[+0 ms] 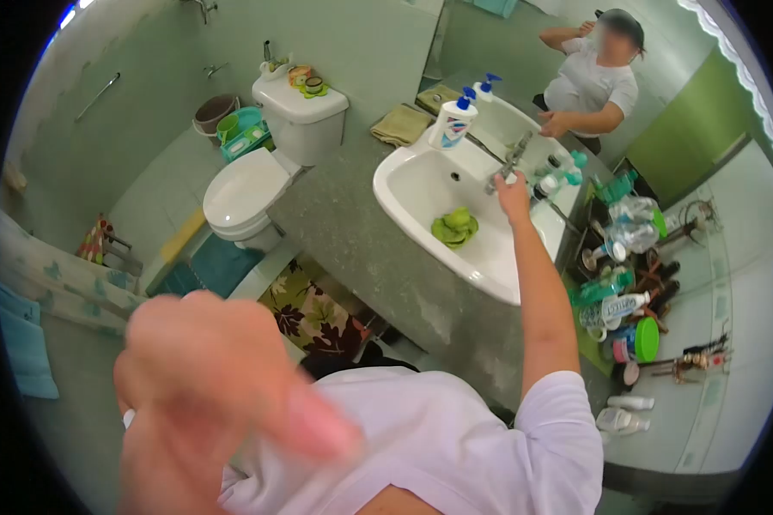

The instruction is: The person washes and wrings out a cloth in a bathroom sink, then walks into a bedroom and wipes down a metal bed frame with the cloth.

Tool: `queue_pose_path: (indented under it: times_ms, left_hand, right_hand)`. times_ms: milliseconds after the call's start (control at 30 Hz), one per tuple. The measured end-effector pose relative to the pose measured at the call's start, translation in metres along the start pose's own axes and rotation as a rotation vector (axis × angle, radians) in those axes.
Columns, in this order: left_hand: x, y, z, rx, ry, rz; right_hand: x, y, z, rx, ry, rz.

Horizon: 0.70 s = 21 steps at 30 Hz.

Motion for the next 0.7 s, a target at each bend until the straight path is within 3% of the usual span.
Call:
queue_pose_path:
  times_ms: [33,133,233,500,700]
  left_hand:
    - [0.006,-0.007,0.007,-0.001,0.024,-0.002]
    - [0.025,-0.029,0.021,0.035,0.086,0.072]
    - [0.041,-0.051,0.034,0.070,0.132,0.186]
    - [0.092,-0.091,0.068,0.035,0.284,0.553]
    - [0.120,-0.107,0.108,-0.062,0.337,0.681]
  right_hand:
    - [0.023,0.010,-0.013,0.120,0.123,0.005]
    - [0.075,0.033,-0.034,-0.024,0.220,-0.032]
    - [0.062,0.028,0.001,-0.195,0.218,-0.195]
    - [0.056,0.000,0.000,-0.413,0.117,-0.099]
    - [0.053,-0.004,-0.012,-0.467,0.055,-0.106]
Point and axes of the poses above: each hand's wrist, its own x-axis towards the middle knuckle, its own y-axis out of the palm, z = x × y, the point moved 3 cm from there along x, towards the middle knuckle, and after that the axes turned 8 degrees about z, right-handed, at the moved point
